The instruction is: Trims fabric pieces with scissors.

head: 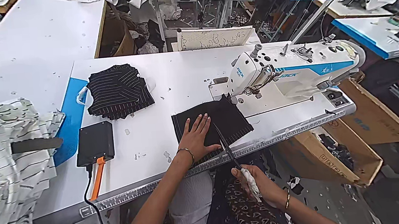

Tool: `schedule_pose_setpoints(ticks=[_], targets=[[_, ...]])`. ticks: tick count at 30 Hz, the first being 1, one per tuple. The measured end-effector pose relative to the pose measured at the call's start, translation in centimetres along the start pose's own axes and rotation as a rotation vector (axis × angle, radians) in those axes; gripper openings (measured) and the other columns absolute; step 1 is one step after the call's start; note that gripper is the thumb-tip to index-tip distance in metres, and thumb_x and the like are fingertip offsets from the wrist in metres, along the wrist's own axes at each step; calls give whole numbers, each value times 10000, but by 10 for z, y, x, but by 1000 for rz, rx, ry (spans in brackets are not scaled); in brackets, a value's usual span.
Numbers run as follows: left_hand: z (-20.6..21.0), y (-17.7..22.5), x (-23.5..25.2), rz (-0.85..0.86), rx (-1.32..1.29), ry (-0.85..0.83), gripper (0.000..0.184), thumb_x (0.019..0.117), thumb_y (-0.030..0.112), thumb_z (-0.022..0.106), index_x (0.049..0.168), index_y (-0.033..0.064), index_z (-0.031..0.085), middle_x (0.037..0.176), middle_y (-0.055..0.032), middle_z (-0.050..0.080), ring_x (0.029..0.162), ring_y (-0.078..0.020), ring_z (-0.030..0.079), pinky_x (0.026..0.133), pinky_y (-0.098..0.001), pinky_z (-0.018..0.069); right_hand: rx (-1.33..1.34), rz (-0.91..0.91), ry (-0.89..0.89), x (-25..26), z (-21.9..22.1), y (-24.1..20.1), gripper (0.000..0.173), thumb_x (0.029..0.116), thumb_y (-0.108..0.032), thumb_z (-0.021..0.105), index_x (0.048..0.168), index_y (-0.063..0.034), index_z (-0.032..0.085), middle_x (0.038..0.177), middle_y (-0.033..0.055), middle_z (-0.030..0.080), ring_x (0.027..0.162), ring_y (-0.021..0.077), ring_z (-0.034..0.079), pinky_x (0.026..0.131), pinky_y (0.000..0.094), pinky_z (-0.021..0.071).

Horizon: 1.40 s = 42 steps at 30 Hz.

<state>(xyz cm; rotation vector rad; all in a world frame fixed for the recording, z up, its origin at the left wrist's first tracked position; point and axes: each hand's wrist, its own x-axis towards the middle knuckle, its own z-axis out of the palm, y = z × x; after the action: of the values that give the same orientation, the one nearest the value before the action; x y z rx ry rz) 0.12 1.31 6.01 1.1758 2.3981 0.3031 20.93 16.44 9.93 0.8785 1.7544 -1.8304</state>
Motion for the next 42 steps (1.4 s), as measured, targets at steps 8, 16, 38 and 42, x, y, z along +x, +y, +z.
schedule_pose_setpoints(ticks=[8, 16, 38, 42], targets=[[0, 0, -1, 7, 2, 0, 1121, 870, 849, 415, 1660, 125, 85, 1739, -16, 34, 1600, -210, -6, 1238, -603, -47, 5, -12, 1, 9, 0, -17, 304, 1044, -349, 592, 841, -126, 558, 582, -55, 509, 475, 38, 501, 472, 188, 436], [1, 0, -2, 0, -16, 18, 1161, 848, 860, 445, 1655, 98, 103, 1736, -38, 59, 1600, -198, 24, 1247, -579, -41, -19, -5, 17, 14, -2, -22, 323, 1056, -361, 568, 837, -124, 550, 596, -55, 515, 481, 42, 510, 475, 195, 450], [2, 0, -3, 8, -39, 62, 1178, 844, 853, 466, 1644, 55, 132, 1731, -74, 90, 1599, -212, 55, 1252, -571, -21, -80, -21, 30, 23, -7, -32, 299, 1027, -339, 631, 827, -123, 575, 569, -58, 527, 459, 37, 505, 470, 194, 445], [3, 0, -3, 17, -51, 78, 1176, 841, 842, 491, 1641, 51, 151, 1728, -81, 110, 1597, -217, 75, 1249, -578, -11, -75, -16, 27, 26, -6, -38, 293, 1046, -351, 594, 857, -126, 587, 589, -66, 522, 482, 33, 506, 484, 195, 445]])
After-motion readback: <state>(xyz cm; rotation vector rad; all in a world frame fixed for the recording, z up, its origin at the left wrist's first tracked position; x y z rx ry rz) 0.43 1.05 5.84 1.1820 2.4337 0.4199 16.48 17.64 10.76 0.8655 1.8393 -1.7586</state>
